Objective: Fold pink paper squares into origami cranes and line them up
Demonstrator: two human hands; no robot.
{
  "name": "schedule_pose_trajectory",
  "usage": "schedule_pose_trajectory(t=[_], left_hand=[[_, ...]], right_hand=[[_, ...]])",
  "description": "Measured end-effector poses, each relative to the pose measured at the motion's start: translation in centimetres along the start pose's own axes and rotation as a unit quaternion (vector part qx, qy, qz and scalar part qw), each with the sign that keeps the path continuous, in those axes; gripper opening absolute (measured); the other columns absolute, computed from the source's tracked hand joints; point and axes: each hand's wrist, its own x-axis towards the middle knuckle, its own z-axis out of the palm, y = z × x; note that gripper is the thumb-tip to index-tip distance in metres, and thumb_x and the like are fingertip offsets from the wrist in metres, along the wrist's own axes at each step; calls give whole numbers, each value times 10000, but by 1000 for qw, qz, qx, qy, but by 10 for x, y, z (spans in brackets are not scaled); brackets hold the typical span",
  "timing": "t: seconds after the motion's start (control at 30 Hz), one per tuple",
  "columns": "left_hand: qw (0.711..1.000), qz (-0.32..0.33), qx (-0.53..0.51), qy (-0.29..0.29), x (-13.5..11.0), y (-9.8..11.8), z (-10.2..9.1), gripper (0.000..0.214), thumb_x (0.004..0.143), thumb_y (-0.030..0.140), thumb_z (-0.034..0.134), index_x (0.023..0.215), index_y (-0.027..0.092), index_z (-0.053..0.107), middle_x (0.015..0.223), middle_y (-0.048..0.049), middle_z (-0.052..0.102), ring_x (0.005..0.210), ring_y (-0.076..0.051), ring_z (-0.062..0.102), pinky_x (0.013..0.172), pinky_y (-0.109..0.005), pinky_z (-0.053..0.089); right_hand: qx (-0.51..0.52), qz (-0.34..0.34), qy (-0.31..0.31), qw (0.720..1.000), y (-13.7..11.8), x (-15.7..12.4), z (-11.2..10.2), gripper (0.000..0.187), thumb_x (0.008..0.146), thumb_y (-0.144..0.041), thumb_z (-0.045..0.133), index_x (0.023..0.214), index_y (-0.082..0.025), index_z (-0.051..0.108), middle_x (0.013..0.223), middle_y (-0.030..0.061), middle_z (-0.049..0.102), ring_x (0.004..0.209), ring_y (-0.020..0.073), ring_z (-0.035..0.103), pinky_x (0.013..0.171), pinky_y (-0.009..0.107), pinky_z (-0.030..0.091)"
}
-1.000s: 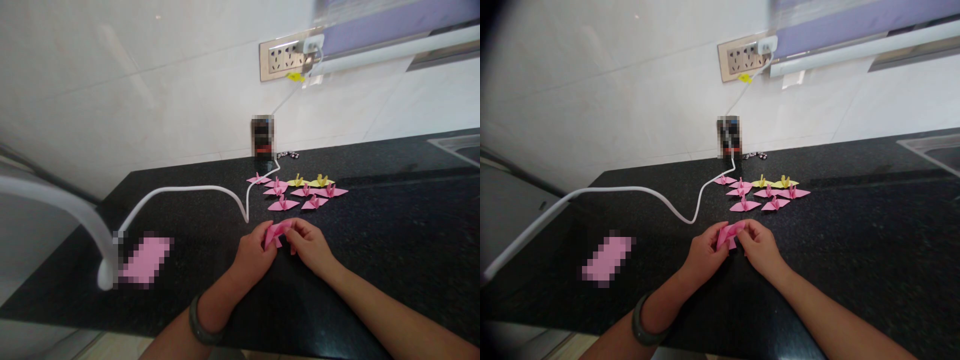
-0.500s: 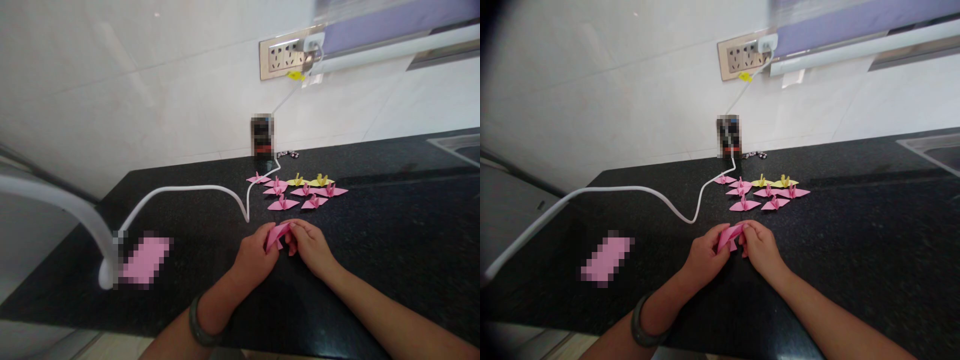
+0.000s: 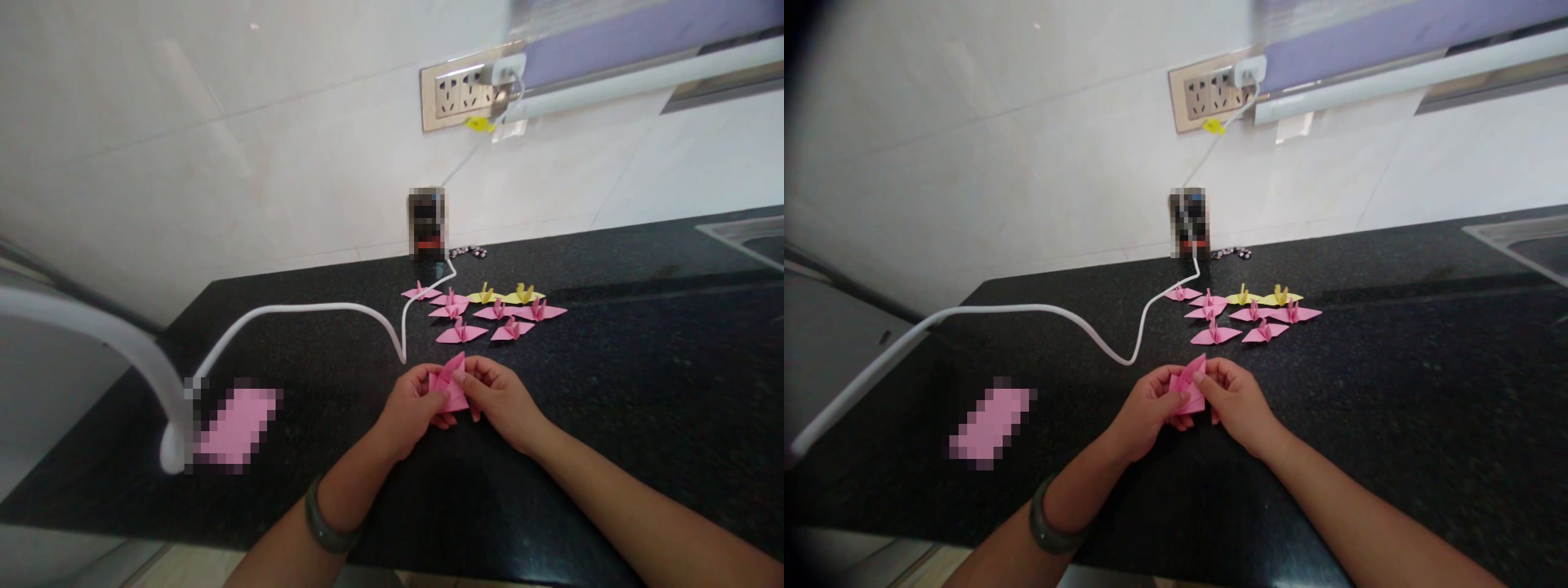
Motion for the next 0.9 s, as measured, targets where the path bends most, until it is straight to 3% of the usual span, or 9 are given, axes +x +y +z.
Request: schedule_pose_trajectory(t=[0.2,0.47,0.63,0.9], left_hand=[[999,18,35,-2,2,-6,0,358,715,404,473,938,126,449,571,19,501,399,-55,459,378,-168,373],[997,23,70,-25,3,-10,-2,312,754,363,416,946,125,476,544,33,456,370,-41,396,348,-152,323],[994,32,108,-1,3,-11,-2,326,768,381,379,940,133,504,521,39,438,363,-46,355,338,-158,282],[976,90,195,38,2,-10,-4,320,714,383,490,897,128,552,755,-35,572,653,-107,496,577,-201,394]], right_hand=[[-11,11,-12,1000,-2,0,0,261,728,-404,478,780,-150,505,547,-42,477,381,45,372,343,168,308],[0,-7,-25,1000,1,1,-2,239,733,-358,506,863,-158,494,543,-61,451,375,34,357,341,158,289],[1,-4,-24,1000,1,0,-1,236,725,-361,508,837,-153,509,534,-64,441,367,31,348,336,156,285],[-11,1,-23,1000,1,0,0,223,738,-357,490,828,-153,498,541,-59,448,366,34,349,336,157,287]])
